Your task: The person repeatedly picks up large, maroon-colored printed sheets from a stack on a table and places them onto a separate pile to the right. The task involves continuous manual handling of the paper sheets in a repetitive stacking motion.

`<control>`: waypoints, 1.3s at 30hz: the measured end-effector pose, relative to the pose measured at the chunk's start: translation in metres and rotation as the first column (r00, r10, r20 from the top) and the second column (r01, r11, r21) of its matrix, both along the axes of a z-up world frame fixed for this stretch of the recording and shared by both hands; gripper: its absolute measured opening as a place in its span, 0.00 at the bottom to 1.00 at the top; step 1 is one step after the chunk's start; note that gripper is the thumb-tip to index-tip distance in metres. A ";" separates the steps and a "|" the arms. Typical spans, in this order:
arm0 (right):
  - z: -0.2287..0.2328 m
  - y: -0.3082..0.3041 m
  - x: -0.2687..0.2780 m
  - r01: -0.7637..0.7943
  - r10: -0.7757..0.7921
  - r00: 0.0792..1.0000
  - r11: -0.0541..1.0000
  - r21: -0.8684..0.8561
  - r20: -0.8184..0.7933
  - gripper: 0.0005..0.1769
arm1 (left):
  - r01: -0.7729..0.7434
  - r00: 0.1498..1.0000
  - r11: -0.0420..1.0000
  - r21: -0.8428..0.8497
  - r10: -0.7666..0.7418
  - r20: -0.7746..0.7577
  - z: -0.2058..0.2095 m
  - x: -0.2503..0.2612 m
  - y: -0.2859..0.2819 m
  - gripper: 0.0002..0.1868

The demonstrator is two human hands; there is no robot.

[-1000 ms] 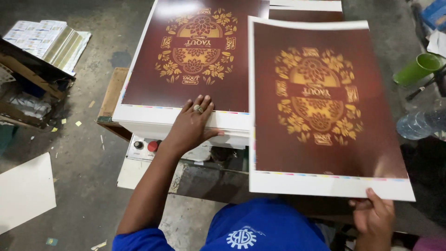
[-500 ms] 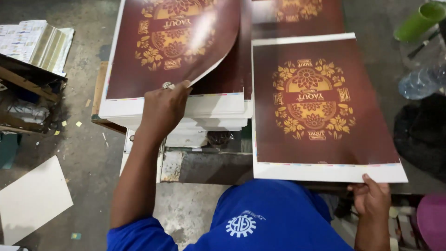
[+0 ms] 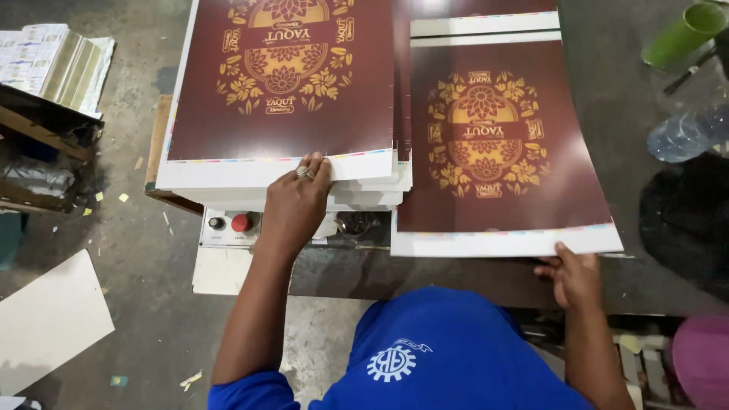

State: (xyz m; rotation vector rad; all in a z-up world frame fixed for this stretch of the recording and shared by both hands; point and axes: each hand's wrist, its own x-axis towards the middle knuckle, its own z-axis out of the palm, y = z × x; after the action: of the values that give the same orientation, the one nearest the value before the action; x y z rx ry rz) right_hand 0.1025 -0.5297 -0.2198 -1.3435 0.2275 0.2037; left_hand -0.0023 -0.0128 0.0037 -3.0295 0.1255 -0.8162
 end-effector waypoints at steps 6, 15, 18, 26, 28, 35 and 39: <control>0.007 -0.001 0.041 -0.089 0.076 0.980 0.994 -0.063 -0.185 0.22 | -0.184 0.981 0.969 -0.165 0.169 -0.099 0.027 0.006 0.009 0.07; 0.064 0.064 -0.003 -0.288 0.263 0.953 0.941 -0.178 -0.151 0.28 | 0.312 0.869 0.913 -0.263 -0.162 0.468 0.042 -0.009 -0.090 0.14; 0.127 0.129 -0.014 -0.497 0.502 0.864 0.850 -0.177 -0.016 0.30 | 0.280 0.926 0.907 -0.314 -0.169 0.339 0.002 -0.001 -0.126 0.16; 0.135 0.156 -0.010 -0.431 0.415 0.902 0.861 0.271 0.118 0.18 | 0.324 0.946 0.866 -0.381 -0.300 0.124 0.031 -0.026 -0.160 0.23; 0.135 0.142 0.009 -0.378 0.357 0.926 0.870 0.315 0.123 0.16 | 0.325 0.946 0.842 -0.430 -0.300 0.125 0.039 -0.033 -0.146 0.22; 0.106 0.073 0.027 -0.164 0.095 0.966 0.944 0.285 0.241 0.12 | -0.103 0.993 0.943 -0.315 0.117 0.027 0.001 -0.020 -0.054 0.22; 0.117 0.048 0.003 -0.014 -0.060 0.967 0.958 0.285 0.248 0.20 | -0.092 0.994 0.980 -0.178 0.100 0.035 -0.015 0.005 -0.023 0.49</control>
State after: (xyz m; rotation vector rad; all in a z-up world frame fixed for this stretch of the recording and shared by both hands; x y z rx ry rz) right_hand 0.1055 -0.4813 -0.1029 -1.0659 -0.0050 0.0396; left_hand 0.0023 -0.0355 -0.0110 -3.1473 -0.0983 -0.9330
